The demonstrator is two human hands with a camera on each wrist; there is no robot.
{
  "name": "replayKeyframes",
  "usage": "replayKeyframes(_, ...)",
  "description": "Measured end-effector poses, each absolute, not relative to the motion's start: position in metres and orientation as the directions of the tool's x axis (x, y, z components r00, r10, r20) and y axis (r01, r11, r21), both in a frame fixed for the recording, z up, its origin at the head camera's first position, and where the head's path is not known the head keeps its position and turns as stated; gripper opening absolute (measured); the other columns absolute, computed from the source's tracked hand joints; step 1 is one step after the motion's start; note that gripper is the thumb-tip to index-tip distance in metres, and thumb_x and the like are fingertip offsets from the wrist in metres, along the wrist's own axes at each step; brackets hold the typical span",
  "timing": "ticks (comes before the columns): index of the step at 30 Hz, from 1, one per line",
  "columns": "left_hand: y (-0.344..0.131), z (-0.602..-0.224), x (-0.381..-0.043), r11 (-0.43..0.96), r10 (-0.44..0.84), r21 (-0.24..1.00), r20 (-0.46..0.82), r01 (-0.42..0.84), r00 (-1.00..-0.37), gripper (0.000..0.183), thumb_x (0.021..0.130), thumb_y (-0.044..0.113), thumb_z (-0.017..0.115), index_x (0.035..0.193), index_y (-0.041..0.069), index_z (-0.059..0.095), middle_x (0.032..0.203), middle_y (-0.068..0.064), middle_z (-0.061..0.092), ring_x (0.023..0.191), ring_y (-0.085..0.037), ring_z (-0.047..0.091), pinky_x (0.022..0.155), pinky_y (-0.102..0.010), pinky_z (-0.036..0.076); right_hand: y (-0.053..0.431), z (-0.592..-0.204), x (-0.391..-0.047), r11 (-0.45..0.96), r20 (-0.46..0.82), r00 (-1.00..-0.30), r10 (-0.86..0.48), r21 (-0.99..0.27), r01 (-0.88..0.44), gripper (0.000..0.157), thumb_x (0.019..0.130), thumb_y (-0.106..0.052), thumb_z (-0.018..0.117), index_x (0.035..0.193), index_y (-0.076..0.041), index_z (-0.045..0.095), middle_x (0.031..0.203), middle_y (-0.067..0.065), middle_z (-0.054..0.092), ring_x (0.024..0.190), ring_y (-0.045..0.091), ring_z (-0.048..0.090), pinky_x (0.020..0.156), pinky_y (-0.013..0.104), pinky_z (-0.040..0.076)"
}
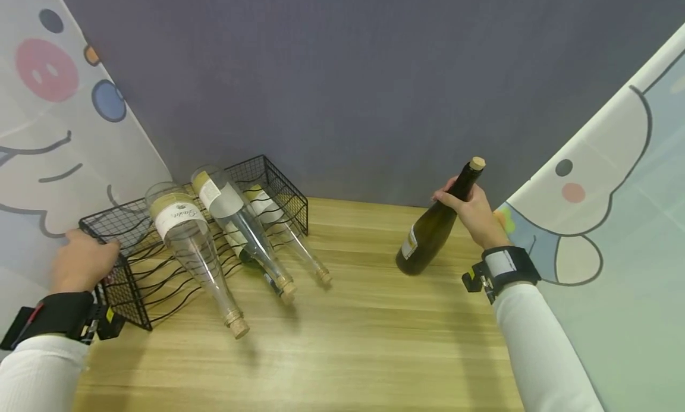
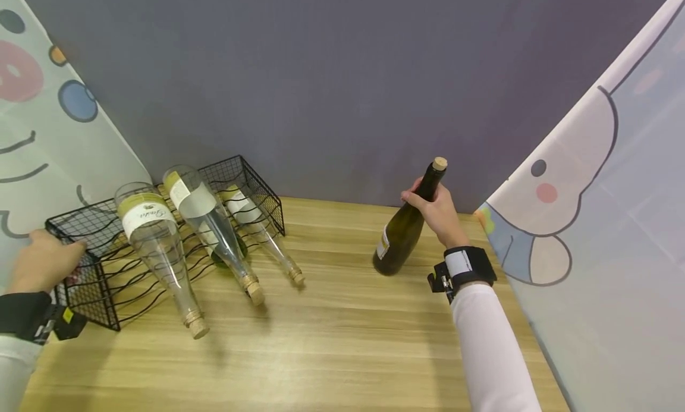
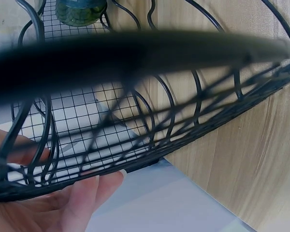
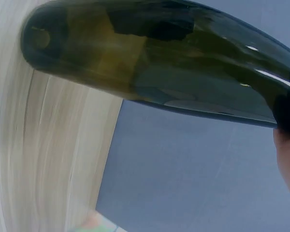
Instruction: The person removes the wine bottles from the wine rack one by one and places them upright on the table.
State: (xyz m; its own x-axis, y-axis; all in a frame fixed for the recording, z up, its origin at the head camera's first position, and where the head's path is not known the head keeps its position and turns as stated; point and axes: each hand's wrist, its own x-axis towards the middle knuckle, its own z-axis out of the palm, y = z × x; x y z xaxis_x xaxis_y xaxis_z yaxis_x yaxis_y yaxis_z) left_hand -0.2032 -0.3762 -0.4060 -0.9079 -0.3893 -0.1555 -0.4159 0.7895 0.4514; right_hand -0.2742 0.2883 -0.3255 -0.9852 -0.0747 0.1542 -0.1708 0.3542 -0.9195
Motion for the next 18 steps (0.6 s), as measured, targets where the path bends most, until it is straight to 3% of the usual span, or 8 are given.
replayKeyframes(6, -0.375, -0.405, -0.203, 0.788, -0.398, 0.444, -0.16, -0.426, -0.903, 0.081, 0.098, 0.029, 0.037, 0.135, -0.034, 0.003, 0.107, -0.058, 0.039, 0.087, -0.065, 0.049, 0.062, -0.056, 0.044, 0.298, -0.323, -0.281, 0.449, 0.155, -0.988, 0.012, -0.884, -0.133, 0.024, 0.093, -0.03, 0.068, 0.106, -0.018, 0.052, 0.096, -0.019, 0.06, 0.098, 0.005, 0.055, 0.091, 0.026, 0.037)
replayKeyframes(14, -0.373, -0.404, -0.204, 0.787, -0.396, 0.444, -0.169, -0.429, -0.902, 0.081, 0.098, 0.029, 0.036, 0.135, -0.034, 0.002, 0.109, -0.059, 0.038, 0.089, -0.066, 0.048, 0.064, -0.058, 0.044, 0.315, -0.32, -0.285, 0.541, 0.187, -0.982, 0.033, -0.829, -0.14, 0.027, 0.094, -0.034, 0.066, 0.11, -0.019, 0.049, 0.1, -0.016, 0.054, 0.096, 0.003, 0.052, 0.086, 0.023, 0.039)
replayKeyframes(18, -0.373, -0.403, -0.203, 0.781, -0.398, 0.449, -0.18, -0.435, -0.9, 0.082, 0.098, 0.03, 0.035, 0.136, -0.033, 0.0, 0.113, -0.06, 0.035, 0.092, -0.067, 0.047, 0.067, -0.059, 0.044, 0.323, -0.319, -0.287, 0.597, 0.187, -0.981, 0.058, -0.794, -0.116, 0.036, 0.095, -0.038, 0.063, 0.119, -0.016, 0.047, 0.105, -0.013, 0.051, 0.096, 0.0, 0.05, 0.089, 0.027, 0.039)
